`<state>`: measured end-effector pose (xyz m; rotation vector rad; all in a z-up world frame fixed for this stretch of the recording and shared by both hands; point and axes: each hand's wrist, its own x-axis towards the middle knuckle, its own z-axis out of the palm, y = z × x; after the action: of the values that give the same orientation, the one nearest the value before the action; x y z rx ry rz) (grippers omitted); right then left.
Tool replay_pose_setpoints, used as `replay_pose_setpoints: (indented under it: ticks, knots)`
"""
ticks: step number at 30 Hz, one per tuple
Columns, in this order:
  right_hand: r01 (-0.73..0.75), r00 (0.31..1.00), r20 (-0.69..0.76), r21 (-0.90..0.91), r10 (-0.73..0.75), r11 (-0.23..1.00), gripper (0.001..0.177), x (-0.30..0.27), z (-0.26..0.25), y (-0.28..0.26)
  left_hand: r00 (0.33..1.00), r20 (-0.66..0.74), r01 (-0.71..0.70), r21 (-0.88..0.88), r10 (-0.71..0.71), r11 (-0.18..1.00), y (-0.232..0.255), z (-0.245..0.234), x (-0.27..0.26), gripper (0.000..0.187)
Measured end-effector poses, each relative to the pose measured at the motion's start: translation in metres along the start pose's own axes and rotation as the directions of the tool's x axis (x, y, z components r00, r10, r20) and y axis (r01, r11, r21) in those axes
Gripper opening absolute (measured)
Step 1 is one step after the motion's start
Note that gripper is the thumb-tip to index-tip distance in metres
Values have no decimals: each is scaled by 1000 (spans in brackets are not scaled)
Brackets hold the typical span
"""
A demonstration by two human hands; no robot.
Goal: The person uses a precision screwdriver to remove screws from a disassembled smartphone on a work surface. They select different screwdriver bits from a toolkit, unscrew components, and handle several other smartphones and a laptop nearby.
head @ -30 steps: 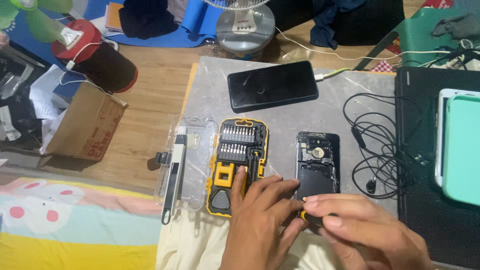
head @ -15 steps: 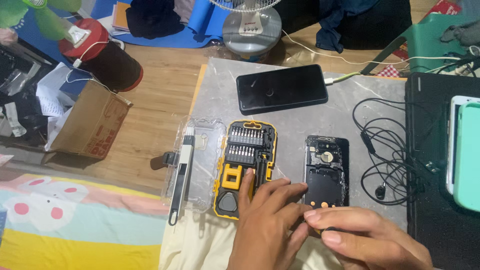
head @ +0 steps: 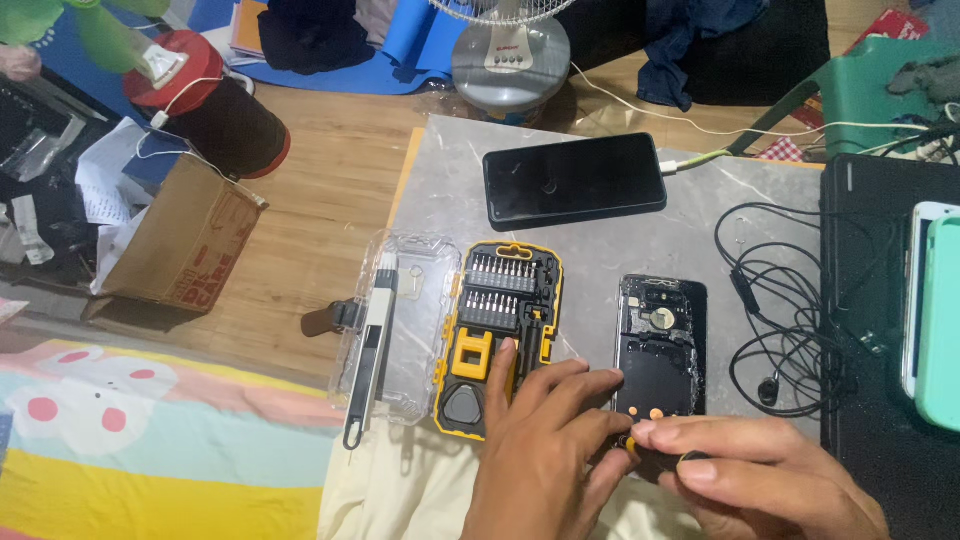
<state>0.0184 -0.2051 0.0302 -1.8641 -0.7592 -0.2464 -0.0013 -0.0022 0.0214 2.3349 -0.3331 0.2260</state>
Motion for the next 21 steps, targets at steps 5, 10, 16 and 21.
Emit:
replay_pose_setpoints:
  ticks: [5, 10, 16, 21]
  knots:
    - [-5, 998, 59, 153, -4, 988, 39, 0, -2, 8, 1000, -8, 2, -4, -2, 1000, 0, 2, 0, 29]
    - [-19, 999, -25, 120, 22, 993, 41, -10, 9, 8, 1000, -5, -15, 10, 15, 1000, -1, 2, -1, 32]
    - [-192, 895, -355, 239, 269, 952, 48, -6, 2, -1, 997, 36, -69, 60, 67, 996, 0, -1, -1, 36]
    - [-192, 653, -559, 531, 511, 826, 39, 6, 4, -5, 997, 39, -63, -11, 63, 998, 4, -7, 8, 46]
